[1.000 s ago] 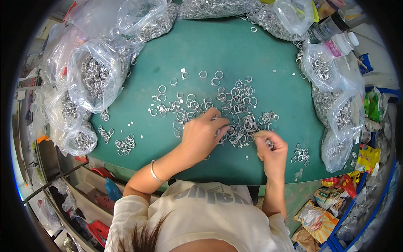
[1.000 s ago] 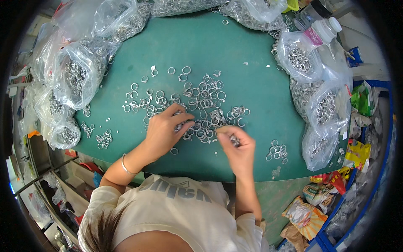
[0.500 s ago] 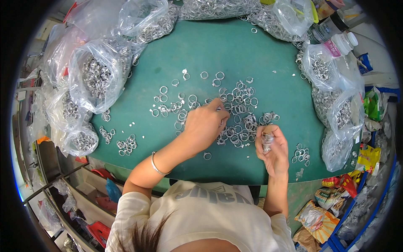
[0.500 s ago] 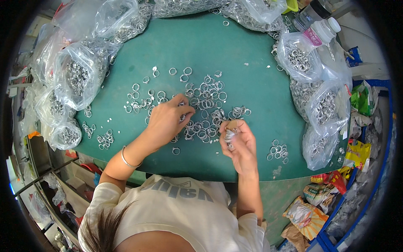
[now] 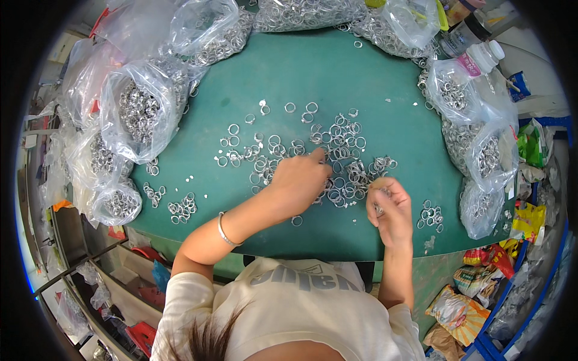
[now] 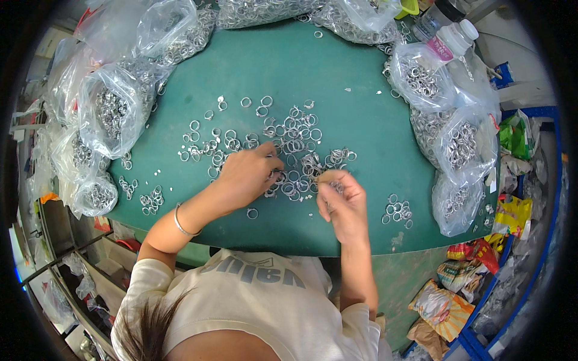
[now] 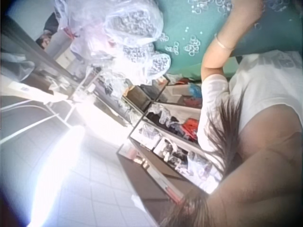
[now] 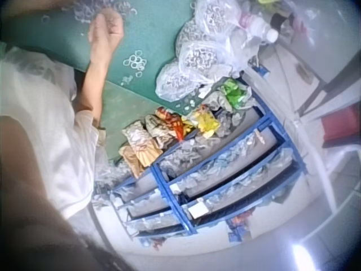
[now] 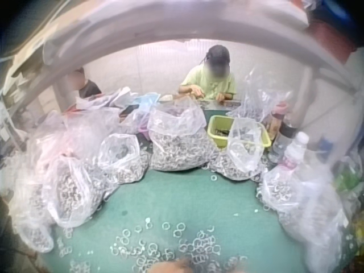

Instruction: The person sorts through a pile of small metal rings and silver studs on a green table by hand, picking them up and organizing them into plastic bags.

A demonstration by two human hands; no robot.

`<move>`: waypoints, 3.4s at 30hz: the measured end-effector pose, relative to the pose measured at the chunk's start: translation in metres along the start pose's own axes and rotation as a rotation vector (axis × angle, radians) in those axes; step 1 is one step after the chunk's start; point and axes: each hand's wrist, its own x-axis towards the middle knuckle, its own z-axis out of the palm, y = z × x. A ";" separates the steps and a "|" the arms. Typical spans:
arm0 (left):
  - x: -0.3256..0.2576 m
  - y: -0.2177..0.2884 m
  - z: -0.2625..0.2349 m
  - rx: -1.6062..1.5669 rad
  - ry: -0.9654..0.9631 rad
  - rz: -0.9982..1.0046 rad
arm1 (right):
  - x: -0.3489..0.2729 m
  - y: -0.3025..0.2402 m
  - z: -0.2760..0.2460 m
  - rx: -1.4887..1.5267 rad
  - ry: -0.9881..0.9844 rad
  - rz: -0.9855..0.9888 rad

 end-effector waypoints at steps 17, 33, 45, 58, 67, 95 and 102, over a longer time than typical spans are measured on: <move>-0.037 0.002 0.004 -0.219 0.428 -0.011 | 0.023 0.006 0.045 -1.274 0.004 -0.329; -0.070 0.022 -0.022 -0.196 0.711 0.101 | 0.002 0.004 0.056 0.390 -0.110 0.146; -0.072 0.011 -0.004 -0.054 0.608 -0.016 | -0.013 0.020 0.047 0.344 -0.098 0.273; -0.113 0.021 0.037 -2.094 -0.174 -0.308 | -0.041 0.045 0.082 -0.598 -0.085 -0.571; -0.103 0.021 0.051 -2.637 -0.079 -0.364 | -0.044 0.048 0.087 -0.761 -0.166 -0.745; -0.144 -0.176 -0.151 -1.754 1.324 -0.354 | -0.018 0.064 0.050 -1.203 0.053 -0.734; -0.087 -0.234 -0.147 0.450 1.128 -0.400 | -0.014 0.049 0.055 -1.245 0.049 -0.717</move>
